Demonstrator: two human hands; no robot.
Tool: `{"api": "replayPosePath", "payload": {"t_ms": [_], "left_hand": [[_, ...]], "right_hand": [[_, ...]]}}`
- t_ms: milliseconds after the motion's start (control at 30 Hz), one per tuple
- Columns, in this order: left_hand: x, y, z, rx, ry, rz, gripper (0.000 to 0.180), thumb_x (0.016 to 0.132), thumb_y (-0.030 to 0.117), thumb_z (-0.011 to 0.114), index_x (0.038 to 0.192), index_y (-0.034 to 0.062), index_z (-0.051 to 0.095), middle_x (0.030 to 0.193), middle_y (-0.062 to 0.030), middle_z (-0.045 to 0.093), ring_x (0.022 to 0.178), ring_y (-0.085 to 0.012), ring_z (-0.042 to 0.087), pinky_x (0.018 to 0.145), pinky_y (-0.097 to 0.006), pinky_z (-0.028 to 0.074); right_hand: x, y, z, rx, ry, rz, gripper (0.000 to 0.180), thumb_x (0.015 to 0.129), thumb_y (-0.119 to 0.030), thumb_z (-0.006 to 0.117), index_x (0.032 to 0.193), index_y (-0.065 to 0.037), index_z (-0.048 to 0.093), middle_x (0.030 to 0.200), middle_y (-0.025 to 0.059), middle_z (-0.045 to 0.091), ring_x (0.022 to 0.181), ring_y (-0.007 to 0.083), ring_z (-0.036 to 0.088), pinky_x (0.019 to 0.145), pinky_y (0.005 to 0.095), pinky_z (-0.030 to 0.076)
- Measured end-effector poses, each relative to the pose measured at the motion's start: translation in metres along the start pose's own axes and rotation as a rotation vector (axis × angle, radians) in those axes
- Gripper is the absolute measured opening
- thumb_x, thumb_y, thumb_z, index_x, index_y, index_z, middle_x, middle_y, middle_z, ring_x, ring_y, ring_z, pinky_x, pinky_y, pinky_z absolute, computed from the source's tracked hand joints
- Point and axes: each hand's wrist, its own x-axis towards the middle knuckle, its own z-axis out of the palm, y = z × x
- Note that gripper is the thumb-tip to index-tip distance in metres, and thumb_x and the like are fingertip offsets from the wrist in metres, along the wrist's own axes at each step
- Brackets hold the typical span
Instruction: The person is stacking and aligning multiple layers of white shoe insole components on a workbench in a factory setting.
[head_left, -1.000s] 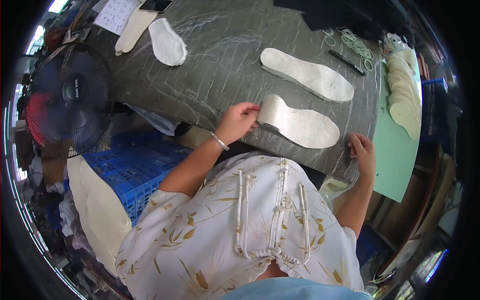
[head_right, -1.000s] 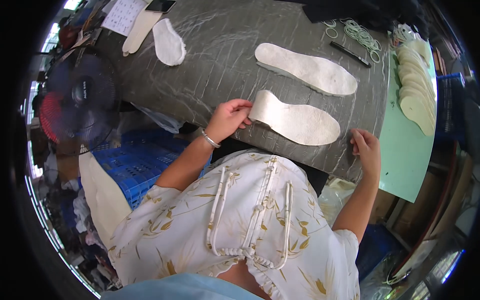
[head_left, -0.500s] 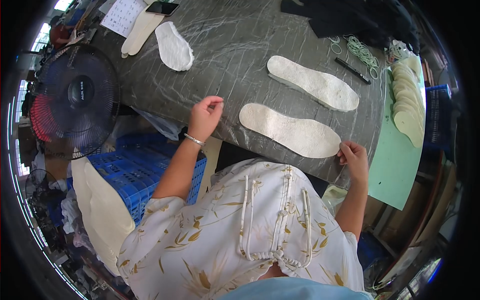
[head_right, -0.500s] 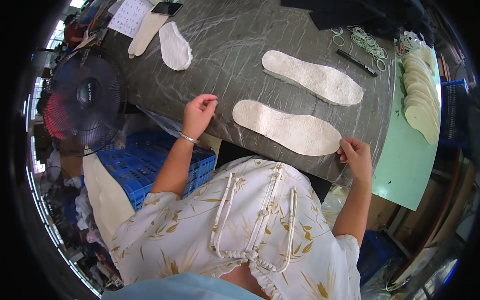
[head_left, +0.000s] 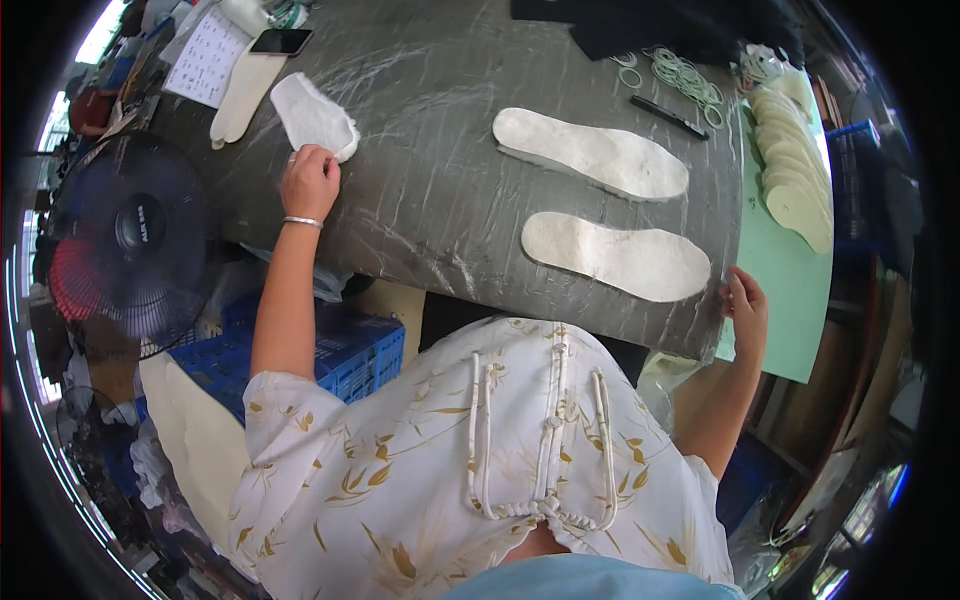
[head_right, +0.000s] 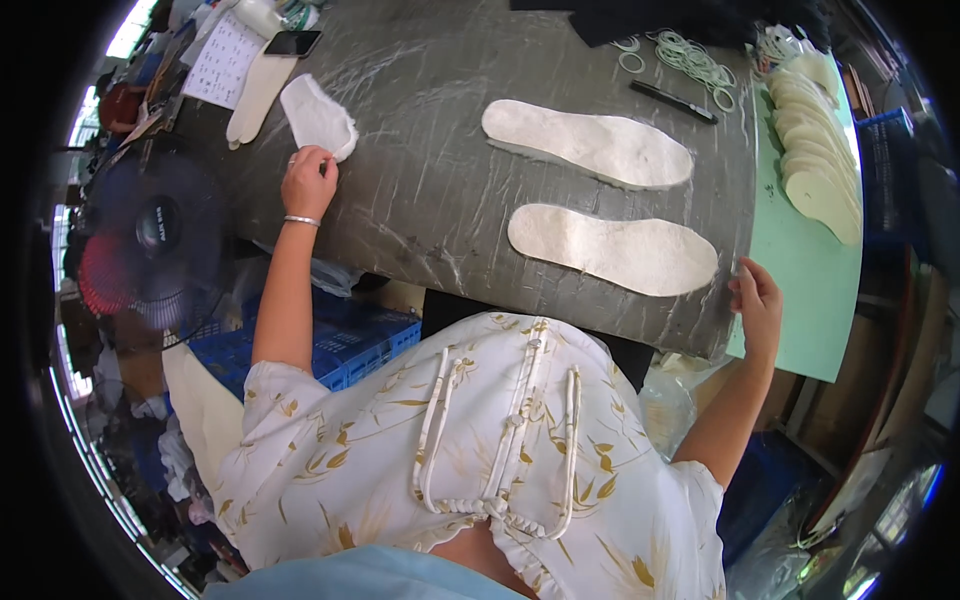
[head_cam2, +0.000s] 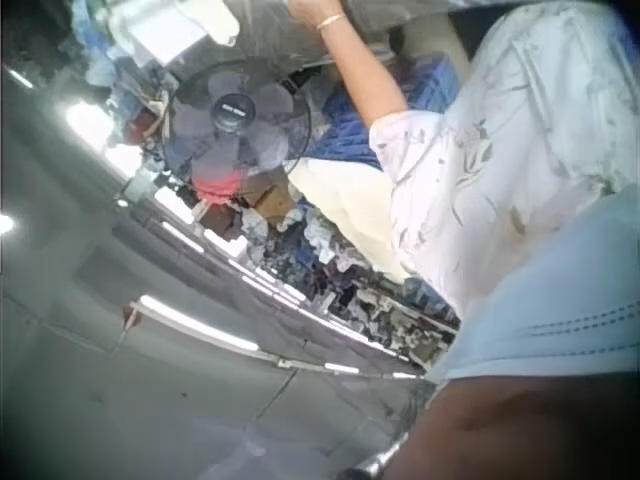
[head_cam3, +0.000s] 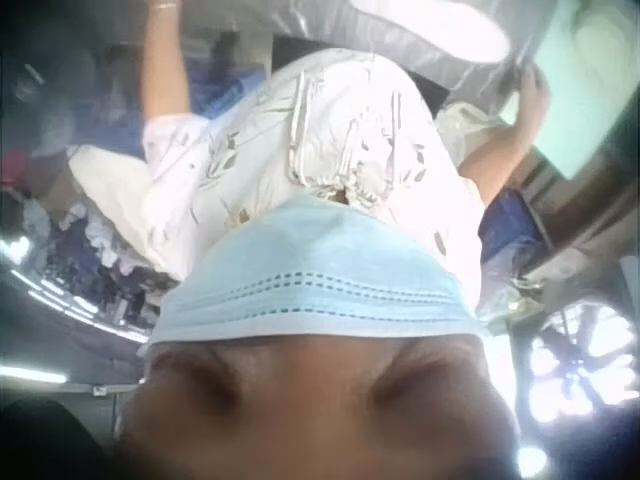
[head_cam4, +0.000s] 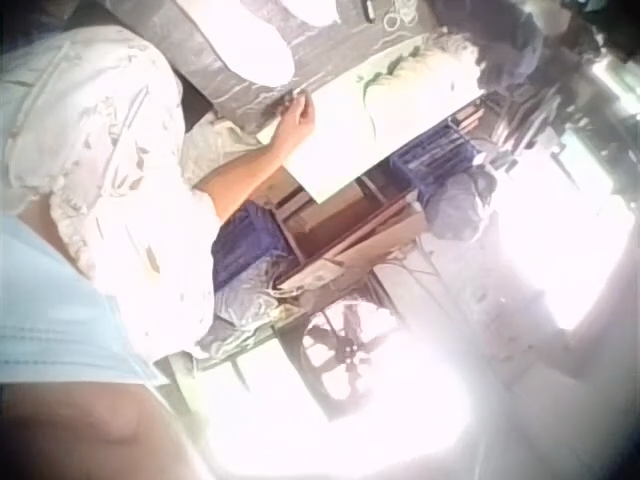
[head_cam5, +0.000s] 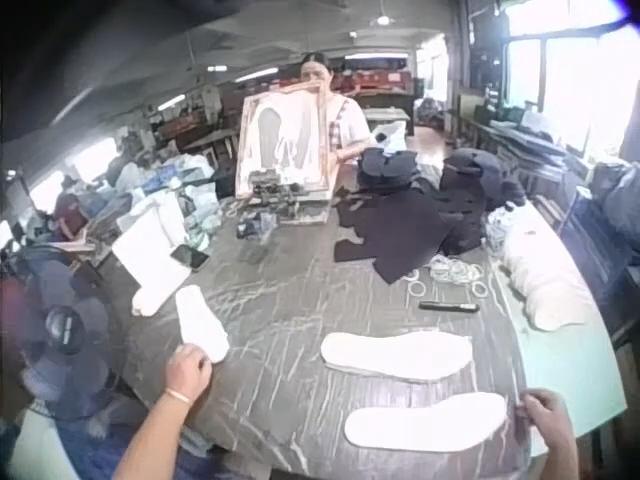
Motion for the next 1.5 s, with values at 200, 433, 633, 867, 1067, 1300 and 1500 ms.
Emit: {"api": "replayPosePath", "payload": {"t_ms": [200, 433, 633, 867, 1067, 1300, 1500], "left_hand": [[0.000, 0.089, -0.005, -0.239, -0.186, -0.042, 0.007, 0.078, 0.015, 0.068, 0.079, 0.0088, 0.065, 0.079, -0.0069, 0.065, 0.073, -0.0291, 0.063, 0.065, -0.039, 0.050], [0.041, 0.145, 0.034, -0.308, -0.232, -0.108, 0.015, 0.079, 0.021, 0.069, 0.081, 0.0073, 0.064, 0.078, -0.0096, 0.065, 0.070, -0.0296, 0.063, 0.062, -0.040, 0.049], [0.019, 0.090, 0.029, -0.955, -0.147, -0.560, 0.019, 0.090, 0.012, 0.056, 0.105, 0.0030, 0.063, 0.091, -0.0085, 0.067, 0.072, -0.0156, 0.063, 0.060, -0.028, 0.049], [-0.037, 0.117, -0.066, -1.082, 0.206, -0.760, 0.028, 0.094, 0.017, 0.057, 0.114, -0.0023, 0.063, 0.096, -0.0114, 0.070, 0.079, -0.0141, 0.066, 0.070, -0.023, 0.051], [-0.142, 0.129, -0.163, -0.453, -0.042, -0.861, 0.021, 0.085, 0.020, 0.069, 0.090, 0.0000, 0.070, 0.075, -0.0129, 0.069, 0.066, -0.0151, 0.065, 0.062, -0.026, 0.049], [-0.259, 0.122, -0.267, 0.374, 0.290, -0.739, 0.028, 0.068, 0.014, 0.078, 0.092, 0.0055, 0.066, 0.094, -0.0119, 0.063, 0.088, -0.0312, 0.060, 0.077, -0.038, 0.048], [-0.329, 0.100, -0.309, 0.336, 0.183, -0.920, 0.028, 0.067, 0.019, 0.080, 0.088, 0.0064, 0.065, 0.093, -0.0105, 0.063, 0.090, -0.0302, 0.060, 0.078, -0.038, 0.049]], "right_hand": [[-0.015, -0.001, 0.023, 0.001, -0.031, -0.052, 0.026, 0.091, -0.017, 0.058, 0.112, -0.001, 0.064, 0.078, 0.0016, 0.062, 0.060, 0.0050, 0.051, 0.055, 0.0192, 0.043], [-0.021, 0.005, 0.022, 0.060, -0.020, -0.085, 0.024, 0.091, -0.015, 0.057, 0.110, -0.002, 0.065, 0.077, 0.0005, 0.062, 0.062, 0.0045, 0.052, 0.056, 0.0189, 0.044], [-0.022, 0.014, 0.019, 0.173, 0.024, -0.111, 0.023, 0.092, -0.013, 0.057, 0.109, 0.001, 0.065, 0.075, 0.0014, 0.062, 0.062, 0.0049, 0.052, 0.058, 0.0186, 0.043], [-0.027, -0.013, 0.016, 0.023, 0.105, -0.283, 0.022, 0.092, -0.014, 0.057, 0.102, 0.002, 0.068, 0.070, 0.0008, 0.058, 0.063, 0.0070, 0.049, 0.058, 0.0209, 0.040], [-0.029, -0.066, 0.056, -0.056, -0.208, -0.495, 0.026, 0.094, -0.020, 0.056, 0.080, 0.000, 0.063, 0.072, 0.0004, 0.057, 0.061, 0.0060, 0.045, 0.057, 0.0211, 0.038], [-0.041, -0.107, 0.119, -0.040, -0.585, -0.733, 0.028, 0.092, -0.006, 0.056, 0.120, 0.000, 0.059, 0.097, 0.0050, 0.065, 0.067, 0.0050, 0.051, 0.059, 0.0197, 0.043], [-0.068, -0.115, 0.145, -0.007, -0.739, -0.712, 0.024, 0.090, -0.005, 0.058, 0.112, 0.003, 0.062, 0.092, 0.0057, 0.066, 0.068, 0.0052, 0.053, 0.061, 0.0190, 0.044]]}}
